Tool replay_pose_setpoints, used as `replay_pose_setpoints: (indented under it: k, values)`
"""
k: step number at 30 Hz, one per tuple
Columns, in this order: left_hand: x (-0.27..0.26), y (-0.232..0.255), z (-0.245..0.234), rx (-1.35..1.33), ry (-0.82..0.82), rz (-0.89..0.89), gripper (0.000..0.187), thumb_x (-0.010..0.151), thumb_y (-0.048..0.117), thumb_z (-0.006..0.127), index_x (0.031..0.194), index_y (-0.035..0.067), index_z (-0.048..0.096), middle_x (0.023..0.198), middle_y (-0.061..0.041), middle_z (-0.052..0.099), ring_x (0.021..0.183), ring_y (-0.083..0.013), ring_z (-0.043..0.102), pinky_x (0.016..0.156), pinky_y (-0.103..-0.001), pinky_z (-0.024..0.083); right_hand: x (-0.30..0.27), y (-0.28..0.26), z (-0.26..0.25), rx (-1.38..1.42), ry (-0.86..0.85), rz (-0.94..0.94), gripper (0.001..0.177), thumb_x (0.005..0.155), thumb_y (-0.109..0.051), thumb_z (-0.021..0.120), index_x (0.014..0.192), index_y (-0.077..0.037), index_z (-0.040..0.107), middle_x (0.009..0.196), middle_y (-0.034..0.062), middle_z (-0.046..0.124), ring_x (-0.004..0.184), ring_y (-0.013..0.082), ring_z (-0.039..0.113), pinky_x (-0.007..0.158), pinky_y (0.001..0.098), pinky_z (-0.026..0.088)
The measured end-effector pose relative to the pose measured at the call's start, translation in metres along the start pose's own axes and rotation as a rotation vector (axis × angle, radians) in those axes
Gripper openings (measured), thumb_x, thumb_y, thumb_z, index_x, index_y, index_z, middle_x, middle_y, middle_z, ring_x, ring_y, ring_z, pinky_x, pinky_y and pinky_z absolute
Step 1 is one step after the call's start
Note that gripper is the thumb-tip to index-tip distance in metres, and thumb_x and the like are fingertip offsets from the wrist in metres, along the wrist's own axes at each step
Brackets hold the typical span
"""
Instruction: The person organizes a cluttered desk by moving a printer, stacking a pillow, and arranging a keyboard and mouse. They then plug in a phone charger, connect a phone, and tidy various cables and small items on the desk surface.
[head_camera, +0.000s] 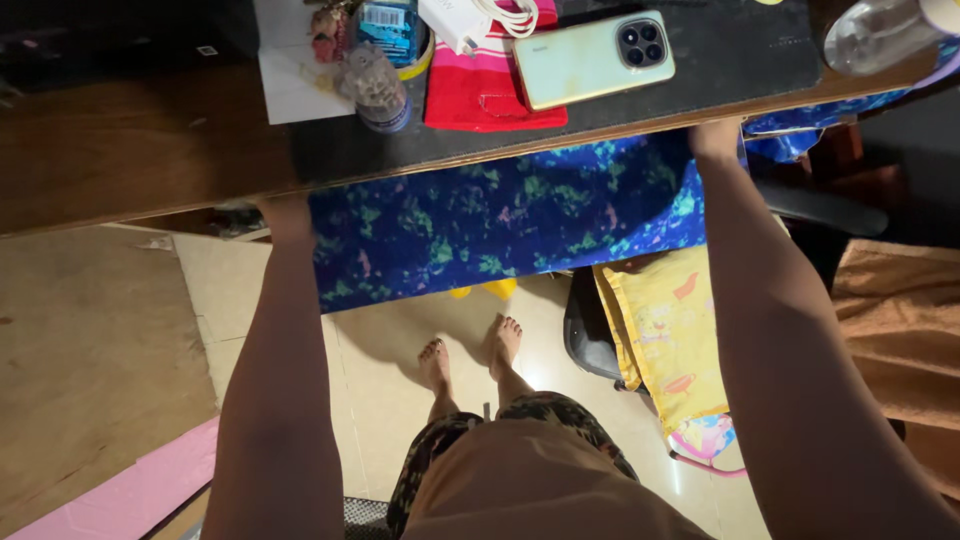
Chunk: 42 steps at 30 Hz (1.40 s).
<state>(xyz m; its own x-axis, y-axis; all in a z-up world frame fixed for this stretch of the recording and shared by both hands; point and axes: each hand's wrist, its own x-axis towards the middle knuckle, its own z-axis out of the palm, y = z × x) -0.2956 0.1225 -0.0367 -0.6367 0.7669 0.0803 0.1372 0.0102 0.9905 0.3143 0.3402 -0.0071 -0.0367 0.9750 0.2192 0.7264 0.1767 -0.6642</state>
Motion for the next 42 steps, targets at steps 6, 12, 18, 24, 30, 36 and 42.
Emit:
replay_pose_setpoints:
  k: [6, 12, 18, 24, 30, 36, 42]
  values:
    - [0.03, 0.014, 0.023, -0.577, -0.315, 0.079, 0.056, 0.109, 0.031, 0.046, 0.16, 0.011, 0.034, 0.166, -0.011, 0.036, 0.153, -0.0293, 0.037, 0.131, -0.044, 0.027, 0.02, 0.019, 0.026, 0.163, -0.115, 0.033, 0.039, 0.112, -0.023, 0.049, 0.142, 0.0, 0.055, 0.145, 0.0147, 0.059, 0.132, 0.0291, 0.054, 0.111, 0.0382, 0.043]
    - [0.006, 0.011, 0.031, 0.254, -0.215, 0.145, 0.043, 0.109, 0.03, 0.05, 0.144, 0.005, 0.046, 0.142, -0.014, 0.048, 0.129, -0.026, 0.044, 0.112, -0.04, 0.034, 0.002, 0.026, 0.034, 0.173, -0.119, 0.005, 0.038, 0.111, -0.024, 0.06, 0.141, -0.002, 0.06, 0.144, 0.0154, 0.062, 0.133, 0.0306, 0.056, 0.115, 0.0389, 0.044]
    - [-0.114, 0.039, 0.034, 0.134, -0.247, 0.065, 0.018, 0.106, 0.018, 0.066, 0.113, 0.001, 0.068, 0.096, -0.011, 0.071, 0.082, -0.0133, 0.062, 0.076, -0.031, 0.053, -0.129, -0.016, 0.043, 0.303, 0.344, -0.169, 0.052, 0.098, 0.011, 0.063, 0.146, 0.003, 0.046, 0.137, 0.0182, 0.054, 0.124, 0.0296, 0.056, 0.113, 0.0379, 0.045]
    - [-0.219, 0.023, 0.015, 0.101, -0.778, -0.86, 0.036, 0.101, 0.031, 0.052, 0.113, 0.004, 0.073, 0.103, -0.008, 0.08, 0.089, -0.0182, 0.075, 0.08, -0.033, 0.058, -0.298, -0.084, 0.093, 0.937, 0.334, 0.68, 0.014, 0.107, -0.007, 0.054, 0.12, -0.009, 0.056, 0.109, 0.0025, 0.057, 0.097, 0.0142, 0.052, 0.086, 0.0293, 0.044]
    - [-0.248, -0.011, 0.004, -0.067, -0.634, -0.884, 0.034, 0.099, 0.027, 0.056, 0.124, 0.005, 0.066, 0.111, -0.011, 0.076, 0.093, -0.0206, 0.072, 0.078, -0.037, 0.054, -0.322, -0.151, 0.112, 1.447, -0.252, 0.954, 0.04, 0.097, -0.01, 0.054, 0.136, -0.016, 0.051, 0.128, 0.0016, 0.059, 0.122, 0.0175, 0.055, 0.109, 0.0419, 0.038]
    - [-0.246, -0.005, 0.002, -0.007, -0.637, -0.779, 0.032, 0.1, 0.03, 0.054, 0.122, 0.008, 0.066, 0.111, -0.006, 0.076, 0.096, -0.0175, 0.072, 0.078, -0.033, 0.056, -0.289, -0.16, 0.127, 1.629, -0.336, 0.874, 0.054, 0.093, -0.006, 0.061, 0.143, -0.014, 0.044, 0.128, 0.0056, 0.056, 0.124, 0.0249, 0.053, 0.113, 0.0501, 0.038]
    - [-0.264, -0.002, 0.002, -0.053, -0.611, -0.781, 0.031, 0.102, 0.03, 0.056, 0.123, 0.008, 0.065, 0.107, -0.005, 0.075, 0.091, -0.0159, 0.068, 0.073, -0.032, 0.05, -0.237, -0.134, 0.171, 1.634, -0.322, 0.779, 0.058, 0.089, -0.006, 0.058, 0.145, -0.012, 0.047, 0.129, 0.0094, 0.06, 0.13, 0.0283, 0.055, 0.108, 0.0478, 0.043]
